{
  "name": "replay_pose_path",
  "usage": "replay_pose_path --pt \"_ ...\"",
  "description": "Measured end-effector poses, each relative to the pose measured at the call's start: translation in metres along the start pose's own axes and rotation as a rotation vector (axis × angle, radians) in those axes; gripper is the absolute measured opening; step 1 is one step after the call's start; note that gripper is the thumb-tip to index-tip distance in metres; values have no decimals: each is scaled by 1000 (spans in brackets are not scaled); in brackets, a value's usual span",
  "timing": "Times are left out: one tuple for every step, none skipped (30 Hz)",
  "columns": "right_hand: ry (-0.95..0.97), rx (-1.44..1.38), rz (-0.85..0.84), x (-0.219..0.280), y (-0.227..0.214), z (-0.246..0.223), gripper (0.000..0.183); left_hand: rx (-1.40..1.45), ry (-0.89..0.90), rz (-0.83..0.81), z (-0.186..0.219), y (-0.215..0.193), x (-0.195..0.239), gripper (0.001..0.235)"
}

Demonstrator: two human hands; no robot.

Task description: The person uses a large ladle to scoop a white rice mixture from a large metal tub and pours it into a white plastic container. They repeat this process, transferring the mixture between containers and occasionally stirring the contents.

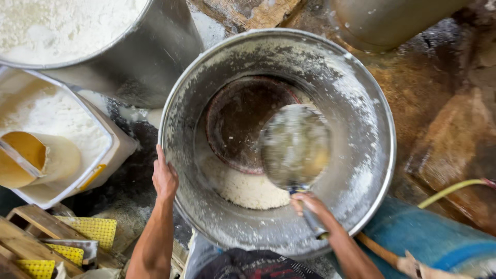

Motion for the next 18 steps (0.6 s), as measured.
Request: replay_pose_path --pt "25 -66 112 42 -27 10 29 3 -10 -6 -3 3 0 82" --pt "13 -221 106 86 -40 16 27 22 -22 -22 -6 5 -1 84" --pt "16 -9 263 126 -69 17 31 42 -33 -40 -7 8 -2 86" --pt "62 -119 271 165 -78 28 30 58 -44 -62 -8 11 -2 88" --pt "137 -227 277 202 -85 40 26 50 -35 -51 -6 12 -3 87" --pt "211 -340 277 233 -87 53 25 38 -25 -40 -3 11 -4 86" --pt "139 -510 213 256 -84 49 25 26 -14 -30 -1 11 -6 84" --pt "70 -682 145 276 -78 47 26 36 -17 -33 -5 8 -3 84" --pt "-2 -852 75 289 -70 44 29 47 -19 -36 -8 6 -2 83" --pt "-104 -948 43 297 -71 37 29 55 -21 -37 -6 9 -4 83" --pt "-209 -1041 9 306 -76 25 29 49 -16 -40 -1 14 -7 83" --pt "-310 -1135 -29 310 -77 15 29 38 -14 -41 -2 14 -7 84" --pt "-391 -1180 -70 310 -76 5 29 27 -12 -43 -1 14 -7 84" --pt "-469 -1229 -114 304 -75 -5 29 47 -17 -50 -4 13 -5 86" --pt "-547 -1277 -159 293 -75 -17 28 67 -23 -57 -6 12 -4 87" --pt "-562 -1221 -84 278 -77 -21 26 84 -30 -65 -8 11 -2 89" --pt "-574 -1163 -11 262 -78 -27 24 48 -23 -59 -7 8 -1 86" --pt "-587 -1102 62 245 -80 -33 22 13 -15 -54 -4 7 -2 83"
Point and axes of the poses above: each hand's wrist, its own x-axis away from the middle knuckle, its own y-axis out of the palm, z = x × y, the point moved 10 cm from there along -x, towards the middle knuckle, and after that the axes turned 1 degree about -x, right-handed, at the moved point
